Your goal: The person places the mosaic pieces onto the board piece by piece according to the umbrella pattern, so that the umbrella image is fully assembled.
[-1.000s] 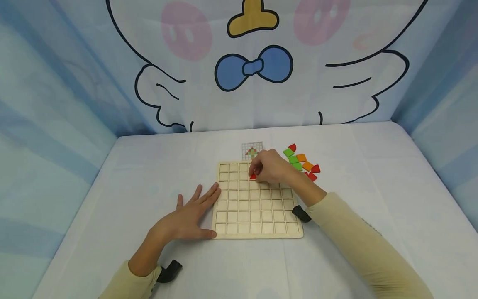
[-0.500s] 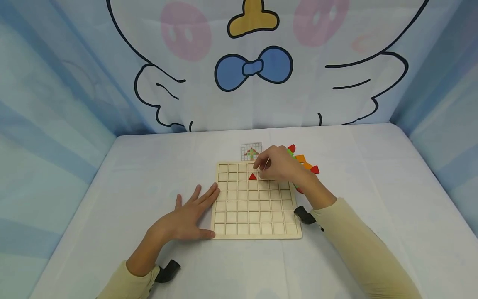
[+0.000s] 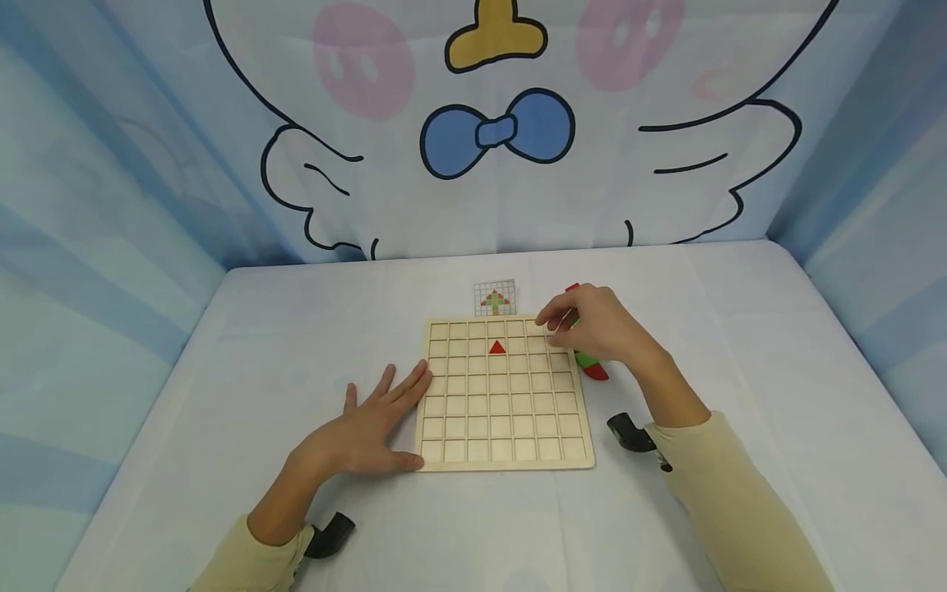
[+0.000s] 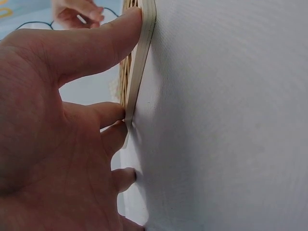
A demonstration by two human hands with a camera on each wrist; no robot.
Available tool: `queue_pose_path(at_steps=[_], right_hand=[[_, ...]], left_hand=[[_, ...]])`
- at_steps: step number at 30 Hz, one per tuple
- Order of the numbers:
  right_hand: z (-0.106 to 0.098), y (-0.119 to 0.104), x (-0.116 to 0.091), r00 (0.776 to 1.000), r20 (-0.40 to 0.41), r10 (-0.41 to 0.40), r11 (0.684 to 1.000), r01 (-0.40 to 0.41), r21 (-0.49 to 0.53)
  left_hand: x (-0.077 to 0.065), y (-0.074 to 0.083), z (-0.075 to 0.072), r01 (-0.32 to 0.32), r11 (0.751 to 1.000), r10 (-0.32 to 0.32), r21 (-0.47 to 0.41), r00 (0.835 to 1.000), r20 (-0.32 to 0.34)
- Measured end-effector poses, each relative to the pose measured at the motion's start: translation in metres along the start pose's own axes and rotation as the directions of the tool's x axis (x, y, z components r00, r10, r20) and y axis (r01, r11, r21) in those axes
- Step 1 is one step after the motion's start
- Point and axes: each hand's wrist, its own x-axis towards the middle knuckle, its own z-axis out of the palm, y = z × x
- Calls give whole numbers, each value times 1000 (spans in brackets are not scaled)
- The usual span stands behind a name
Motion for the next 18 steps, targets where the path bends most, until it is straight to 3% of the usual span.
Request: queue_pose_path(at_steps=[11, 18], right_hand=[[-3, 20, -26, 998, 29, 62, 998, -62, -24], [-1, 27, -33, 991, 32, 131, 991, -129, -46]], left_hand=[[1, 1, -1, 7, 1000, -7, 4, 1000, -1], [1, 1, 0, 0, 1000, 0, 8, 1000, 1]])
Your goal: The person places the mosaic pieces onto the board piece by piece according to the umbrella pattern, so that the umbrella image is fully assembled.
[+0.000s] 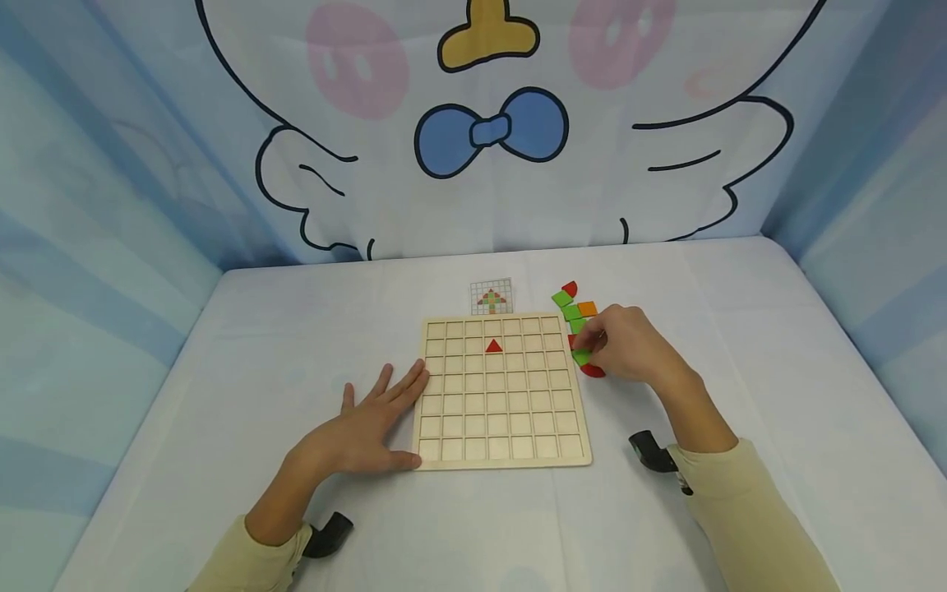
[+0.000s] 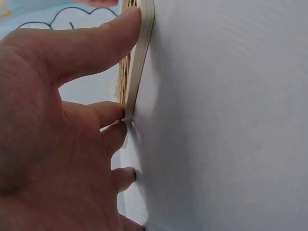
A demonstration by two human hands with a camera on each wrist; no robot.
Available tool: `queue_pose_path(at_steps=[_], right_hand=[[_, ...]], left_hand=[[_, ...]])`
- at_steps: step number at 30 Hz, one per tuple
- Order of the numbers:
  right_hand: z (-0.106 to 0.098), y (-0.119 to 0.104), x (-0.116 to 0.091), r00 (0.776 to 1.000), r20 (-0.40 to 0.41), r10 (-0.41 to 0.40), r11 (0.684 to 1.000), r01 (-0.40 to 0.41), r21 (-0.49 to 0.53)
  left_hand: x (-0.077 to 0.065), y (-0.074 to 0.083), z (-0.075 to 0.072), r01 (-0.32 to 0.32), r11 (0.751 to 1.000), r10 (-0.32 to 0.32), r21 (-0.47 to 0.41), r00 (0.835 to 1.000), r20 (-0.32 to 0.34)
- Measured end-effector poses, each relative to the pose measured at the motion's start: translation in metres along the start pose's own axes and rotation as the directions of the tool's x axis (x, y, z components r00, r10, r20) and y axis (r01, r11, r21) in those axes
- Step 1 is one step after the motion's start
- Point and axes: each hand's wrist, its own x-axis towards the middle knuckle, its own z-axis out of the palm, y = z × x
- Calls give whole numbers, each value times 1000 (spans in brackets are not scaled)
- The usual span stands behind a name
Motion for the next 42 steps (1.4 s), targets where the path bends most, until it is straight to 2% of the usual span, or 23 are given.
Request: queue_pose_path(at_steps=[8, 12, 22, 42], right_hand=[[0, 3, 0, 998, 38, 48, 998, -47, -35], [0, 2, 0, 998, 46, 37, 999, -35, -41], [-1, 7, 0, 1000, 19, -3, 999, 3, -40], [8, 5, 5, 999, -7, 32, 999, -32, -36]], left_hand=[[0, 0, 1, -4, 1000, 4, -11, 1000, -3], [0, -1, 1, -3, 1000, 3, -9, 1000, -6], [1, -2, 1, -6, 1000, 6, 2, 1000, -7], [-1, 0, 0, 2, 1000, -2, 6, 1000, 4]])
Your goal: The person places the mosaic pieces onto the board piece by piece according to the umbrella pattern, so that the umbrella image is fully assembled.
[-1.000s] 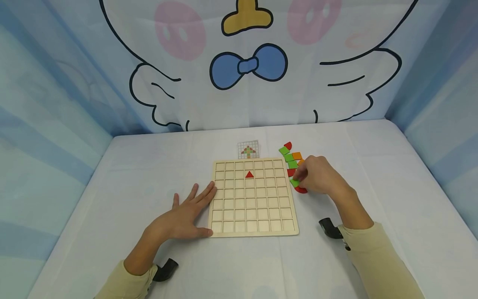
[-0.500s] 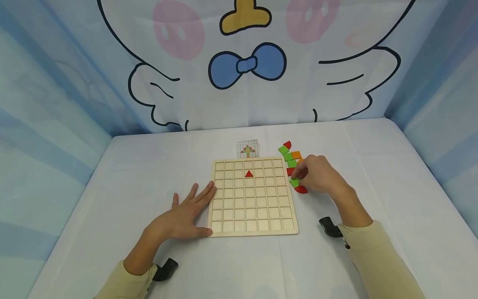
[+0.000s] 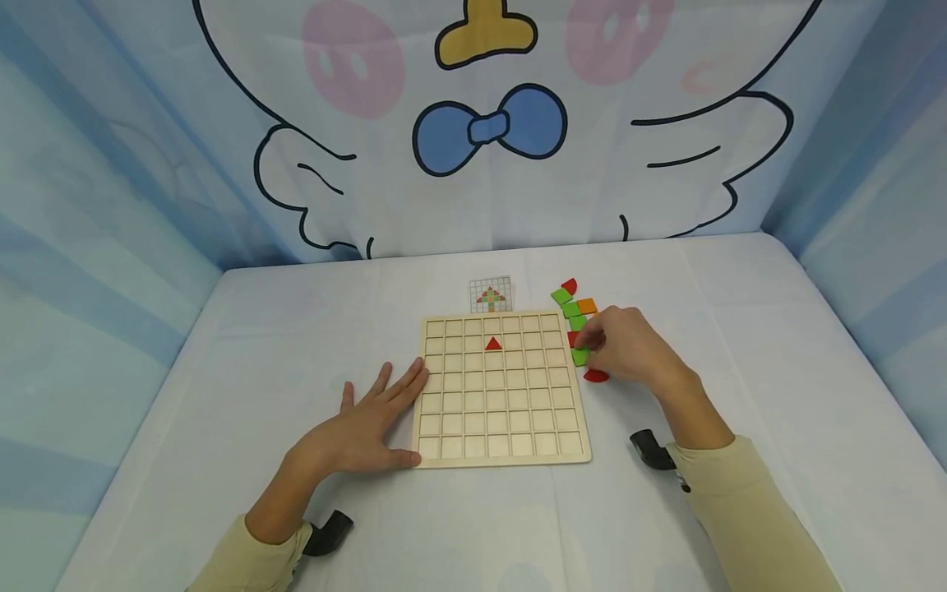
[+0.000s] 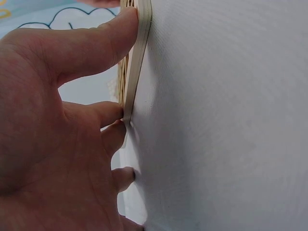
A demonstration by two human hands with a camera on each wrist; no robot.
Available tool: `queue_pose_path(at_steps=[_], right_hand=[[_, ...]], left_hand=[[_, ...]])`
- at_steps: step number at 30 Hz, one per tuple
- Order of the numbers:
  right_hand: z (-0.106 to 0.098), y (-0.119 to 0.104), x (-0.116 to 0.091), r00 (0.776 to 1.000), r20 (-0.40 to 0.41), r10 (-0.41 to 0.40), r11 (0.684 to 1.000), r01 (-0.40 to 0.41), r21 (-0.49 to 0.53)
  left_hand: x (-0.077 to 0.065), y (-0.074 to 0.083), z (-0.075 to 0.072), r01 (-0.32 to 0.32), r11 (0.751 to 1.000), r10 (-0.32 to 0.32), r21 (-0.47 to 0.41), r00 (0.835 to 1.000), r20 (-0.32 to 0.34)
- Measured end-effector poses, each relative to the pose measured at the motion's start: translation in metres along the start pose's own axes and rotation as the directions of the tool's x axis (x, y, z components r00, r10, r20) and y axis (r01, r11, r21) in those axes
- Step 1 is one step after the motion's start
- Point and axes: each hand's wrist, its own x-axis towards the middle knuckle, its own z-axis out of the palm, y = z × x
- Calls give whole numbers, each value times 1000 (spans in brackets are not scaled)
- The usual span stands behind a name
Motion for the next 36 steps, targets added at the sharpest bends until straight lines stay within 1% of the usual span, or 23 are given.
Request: queue_pose_path(at_steps=[14, 22, 30, 36], right_hand=[[2, -5, 1, 1000, 1, 6, 1000, -6, 9], [5, -6, 0, 999, -4, 35, 999, -35, -9], [4, -9, -2, 999, -1, 33, 999, -33, -6], [2, -9, -2, 1000, -4, 21, 1000, -21, -13]], left_hand=[[-1, 0, -2, -4, 1000, 4, -4, 1000, 1], [0, 0, -1, -10, 1000, 10, 6, 1000, 0], [-1, 0, 0, -8, 1000, 8, -10, 1000, 6], [-1, 0, -1, -5, 1000, 5, -6, 1000, 6]])
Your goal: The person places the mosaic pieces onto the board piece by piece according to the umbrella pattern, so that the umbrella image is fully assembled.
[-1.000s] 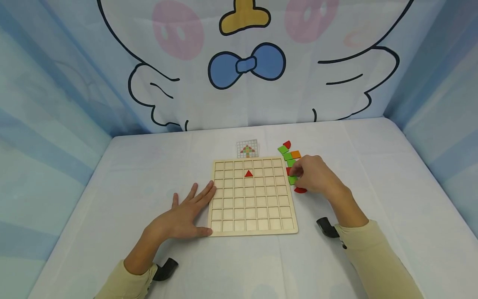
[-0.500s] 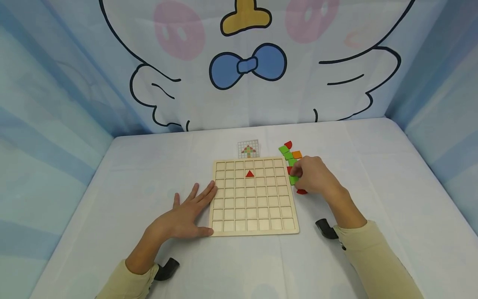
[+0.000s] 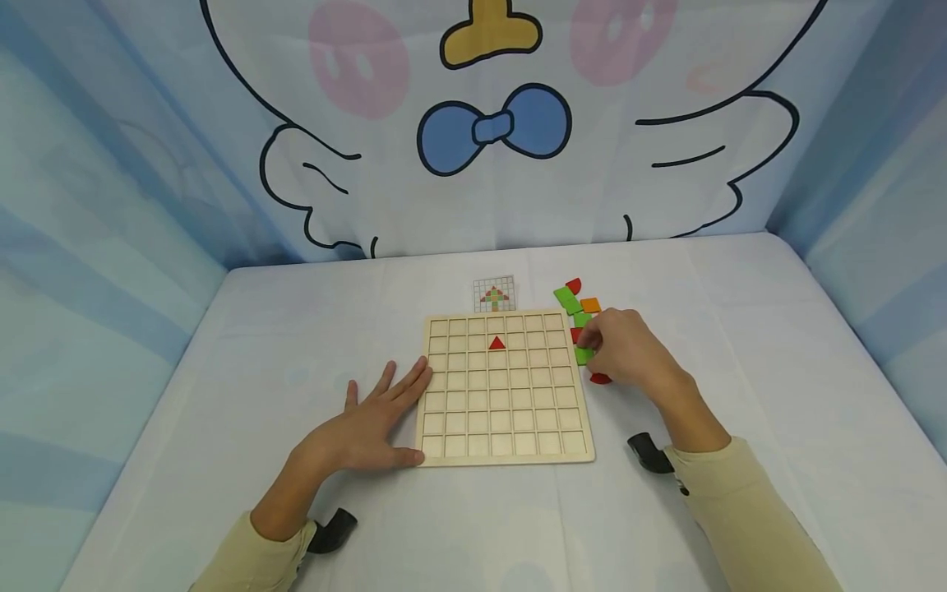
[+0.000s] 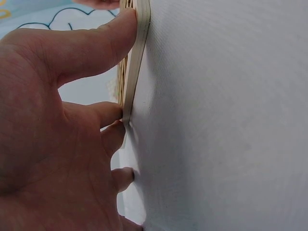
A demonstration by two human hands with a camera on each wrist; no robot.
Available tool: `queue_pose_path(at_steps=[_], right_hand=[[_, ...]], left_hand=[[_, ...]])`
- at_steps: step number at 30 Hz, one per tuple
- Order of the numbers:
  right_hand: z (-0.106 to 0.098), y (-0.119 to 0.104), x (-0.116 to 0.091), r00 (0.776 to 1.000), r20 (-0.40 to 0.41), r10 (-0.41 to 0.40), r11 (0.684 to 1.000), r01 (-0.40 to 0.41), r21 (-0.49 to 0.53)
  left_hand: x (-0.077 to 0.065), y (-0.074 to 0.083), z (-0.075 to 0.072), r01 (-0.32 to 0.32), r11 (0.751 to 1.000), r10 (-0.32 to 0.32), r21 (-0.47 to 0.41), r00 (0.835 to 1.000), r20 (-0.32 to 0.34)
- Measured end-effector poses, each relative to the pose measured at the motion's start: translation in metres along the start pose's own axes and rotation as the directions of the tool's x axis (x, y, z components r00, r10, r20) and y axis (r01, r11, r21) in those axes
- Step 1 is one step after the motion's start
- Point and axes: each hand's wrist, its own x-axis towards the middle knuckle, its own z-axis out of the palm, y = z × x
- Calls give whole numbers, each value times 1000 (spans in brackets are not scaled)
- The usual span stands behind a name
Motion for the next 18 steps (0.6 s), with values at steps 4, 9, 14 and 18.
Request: queue_pose_path(at_steps=[4, 9, 14, 18], right_hand=[[-1, 0, 0, 1000, 5, 7, 1000, -7, -4], [-2, -2, -2, 1000, 2, 21, 1000, -21, -10], [-1, -6, -3, 1000, -21, -6, 1000, 6, 2], [2, -11, -2, 999, -41, -28, 999, 29, 27]], left_hand=[[0, 0, -1, 3, 1000, -3, -3, 1000, 5], [0, 0, -1, 2, 1000, -2, -4, 1000, 4], [0, -1, 0, 1, 1000, -1, 0, 1000, 0], [0, 0, -1, -1, 1000, 1, 2, 1000, 1]])
